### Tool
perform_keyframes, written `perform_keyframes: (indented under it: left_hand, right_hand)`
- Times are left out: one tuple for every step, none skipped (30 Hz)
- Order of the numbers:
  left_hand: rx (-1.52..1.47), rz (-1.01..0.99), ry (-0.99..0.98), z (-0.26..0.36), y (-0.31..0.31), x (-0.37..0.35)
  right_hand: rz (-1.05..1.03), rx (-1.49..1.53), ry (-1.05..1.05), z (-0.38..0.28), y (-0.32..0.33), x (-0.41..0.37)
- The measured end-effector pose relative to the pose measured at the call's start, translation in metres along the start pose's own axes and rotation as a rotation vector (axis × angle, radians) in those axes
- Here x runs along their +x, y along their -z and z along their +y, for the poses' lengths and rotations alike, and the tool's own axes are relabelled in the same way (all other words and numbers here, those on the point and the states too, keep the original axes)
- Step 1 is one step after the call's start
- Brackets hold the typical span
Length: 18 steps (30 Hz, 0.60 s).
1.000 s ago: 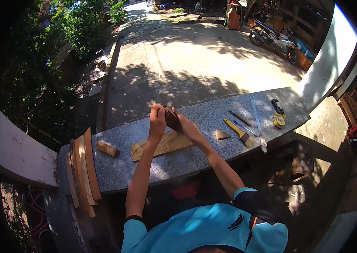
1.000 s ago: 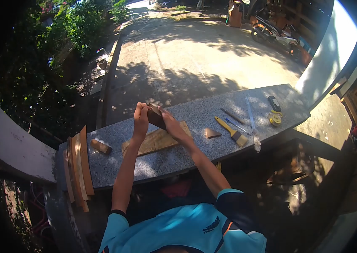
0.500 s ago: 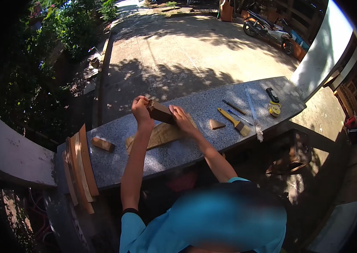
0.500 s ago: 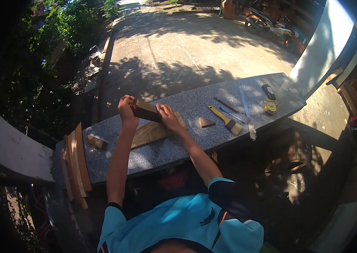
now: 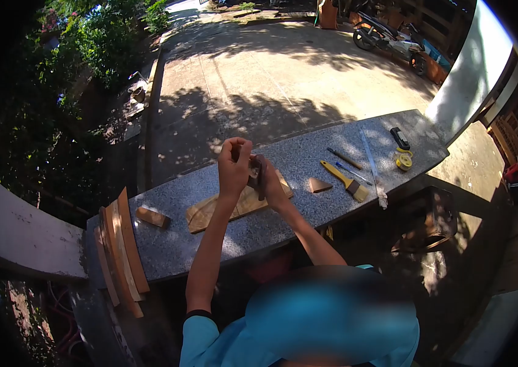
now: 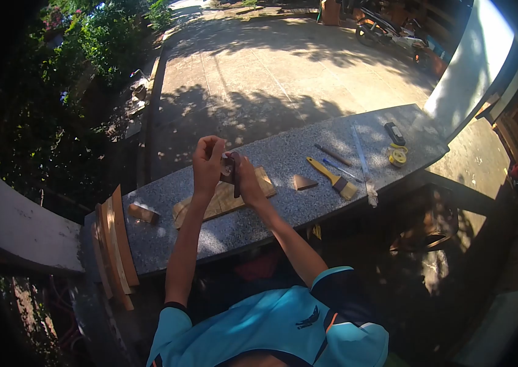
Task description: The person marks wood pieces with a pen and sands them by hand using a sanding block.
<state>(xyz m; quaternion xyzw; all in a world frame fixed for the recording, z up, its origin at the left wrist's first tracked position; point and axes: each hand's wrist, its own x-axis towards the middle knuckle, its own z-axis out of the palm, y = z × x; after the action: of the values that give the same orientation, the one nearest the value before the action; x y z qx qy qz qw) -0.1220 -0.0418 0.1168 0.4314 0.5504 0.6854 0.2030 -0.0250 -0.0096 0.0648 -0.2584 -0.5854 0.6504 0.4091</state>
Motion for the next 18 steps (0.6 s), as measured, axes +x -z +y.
perform_keyframes:
  left_hand:
    - [-0.004, 0.026, -0.027, -0.001, 0.002, 0.001]
    - [-0.003, 0.018, -0.038, -0.002, 0.007, 0.000]
    - [0.009, 0.020, -0.034, -0.003, 0.007, -0.001]
    - [0.019, 0.029, -0.042, -0.003, 0.007, 0.002]
    - [0.030, 0.041, -0.049, -0.004, 0.008, 0.006]
    - [0.030, 0.055, -0.077, -0.007, 0.005, 0.008]
    - [0.010, 0.078, -0.081, -0.004, 0.002, 0.009]
    - [-0.002, 0.093, -0.078, 0.001, 0.001, 0.007]
    - [-0.012, 0.100, -0.074, 0.004, 0.003, 0.002]
    - [0.025, 0.137, -0.071, 0.000, 0.007, 0.003]
    - [0.034, 0.120, -0.071, -0.001, 0.009, 0.004]
    - [0.046, 0.095, -0.058, -0.001, 0.010, 0.003]
    - [0.056, 0.074, -0.056, 0.001, 0.011, 0.003]
    - [0.059, 0.076, -0.072, 0.002, 0.009, 0.007]
    - [0.062, 0.078, -0.083, 0.002, 0.007, 0.007]
    - [0.064, 0.083, -0.091, 0.002, 0.005, 0.007]
    - [0.067, 0.098, -0.096, 0.001, 0.005, 0.011]
    - [0.078, 0.108, -0.091, -0.001, 0.009, 0.013]
  right_hand:
    - [-0.060, -0.026, -0.081, 0.006, 0.008, 0.001]
    - [-0.122, -0.057, -0.161, 0.013, 0.016, 0.002]
    - [-0.125, -0.030, -0.175, 0.013, 0.017, 0.003]
    - [-0.136, -0.007, -0.179, 0.011, 0.016, 0.008]
    - [-0.073, -0.026, -0.031, 0.011, 0.011, 0.010]
    - [-0.009, -0.041, 0.112, -0.004, -0.004, 0.006]
    - [0.054, -0.055, 0.254, -0.011, -0.013, 0.004]
    - [0.008, 0.017, 0.139, -0.008, -0.012, 0.000]
    - [-0.031, 0.094, 0.026, -0.001, -0.006, -0.003]
    - [-0.075, 0.164, -0.076, 0.005, 0.003, -0.001]
    - [-0.140, 0.064, -0.154, 0.012, 0.014, 0.007]
    - [-0.199, -0.029, -0.243, 0.024, 0.027, 0.013]
    - [-0.262, -0.125, -0.323, 0.035, 0.033, 0.018]
    - [-0.135, 0.002, -0.157, 0.049, 0.029, 0.019]
    - [-0.111, 0.010, -0.054, 0.038, 0.017, 0.013]
    - [-0.089, 0.017, 0.045, 0.014, 0.002, 0.005]
    - [-0.070, 0.023, 0.143, 0.001, -0.005, 0.002]
    - [-0.057, -0.101, 0.365, 0.015, -0.002, 0.002]
